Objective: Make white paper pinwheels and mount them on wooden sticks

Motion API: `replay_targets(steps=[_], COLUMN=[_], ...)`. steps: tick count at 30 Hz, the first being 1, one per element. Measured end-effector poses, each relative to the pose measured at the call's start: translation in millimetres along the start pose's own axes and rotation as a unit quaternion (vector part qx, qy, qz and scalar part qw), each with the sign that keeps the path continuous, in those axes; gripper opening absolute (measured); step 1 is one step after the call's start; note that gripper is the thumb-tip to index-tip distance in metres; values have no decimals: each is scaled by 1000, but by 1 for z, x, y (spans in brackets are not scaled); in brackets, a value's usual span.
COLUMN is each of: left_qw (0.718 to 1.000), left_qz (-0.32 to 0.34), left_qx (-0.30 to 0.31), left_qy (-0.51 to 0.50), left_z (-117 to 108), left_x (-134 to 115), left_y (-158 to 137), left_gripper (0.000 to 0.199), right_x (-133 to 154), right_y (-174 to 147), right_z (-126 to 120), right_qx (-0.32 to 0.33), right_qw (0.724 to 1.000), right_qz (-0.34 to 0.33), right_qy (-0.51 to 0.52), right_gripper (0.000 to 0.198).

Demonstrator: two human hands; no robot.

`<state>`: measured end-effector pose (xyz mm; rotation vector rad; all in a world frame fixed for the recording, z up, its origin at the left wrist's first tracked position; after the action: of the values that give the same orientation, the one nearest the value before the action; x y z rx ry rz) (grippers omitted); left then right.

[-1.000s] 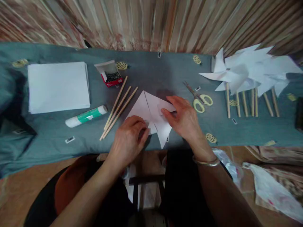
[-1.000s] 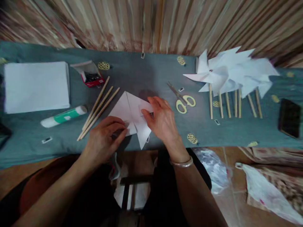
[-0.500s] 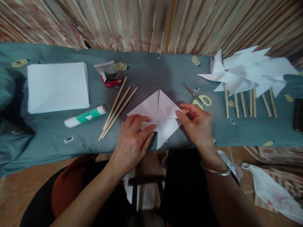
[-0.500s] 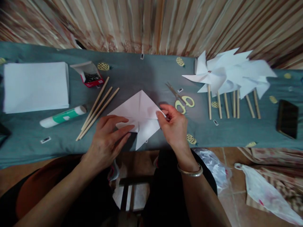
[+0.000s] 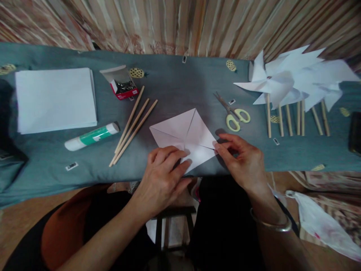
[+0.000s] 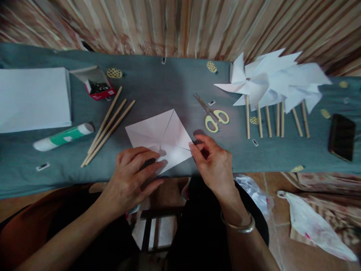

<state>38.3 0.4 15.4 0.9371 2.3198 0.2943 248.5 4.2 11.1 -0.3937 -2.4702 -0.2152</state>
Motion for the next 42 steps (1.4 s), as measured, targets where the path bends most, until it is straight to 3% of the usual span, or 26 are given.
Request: replay_targets(steps=[4,8,11,13,15,18,21,26,32,42], left_qw=[1000,1000,997,994,992,995,997,998,998,999], left_qz=[4,1,-4,-11,-15,-1,28,26,24,-48], left_qx=[11,-11,-16,-12,-19,-29,-17,1,36,-26], left_qy=[-2,14,72,108,120,96,67,62,54,6], left_z=[3,-12,-27,-33,-35,-28,-14,5,8,2], left_x=[-2,8,21,29,31,25,17,16,16,23], left_y=[-2,-1,-3,-5,-6,-5,0,5,2,7], left_gripper=[20,13,9,11,13,16,20,19,22,14], right_x=[-1,-5,-8,-4,7,28,36,31,29,30], right_y=[4,-1,-7,-8,-9,-11,-11,-8,-3,-1], right_z=[2,4,-3,-10,-12,0,14,24,23,28], right_qx=[19,88,92,30,-10,33,73,89,105,83], right_qw=[998,980,989,999,997,975,957,957,961,973], right_qz=[21,63,47,9,-70,-219,-280,-275,-256,-176], right_qy=[64,167,106,36,11,27,24,8,27,128], right_gripper=[33,32,31,29,26,28,35,38,39,27])
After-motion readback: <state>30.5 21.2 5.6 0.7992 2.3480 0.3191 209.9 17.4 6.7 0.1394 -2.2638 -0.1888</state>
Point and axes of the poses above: each hand's wrist, its own y-axis towards the middle knuckle, its own z-axis out of the palm, x = y × z, the point moved 4 cm from there along y, towards the middle knuckle, and after that the axes turned 6 degrees about -x, right-handed, at the moved point
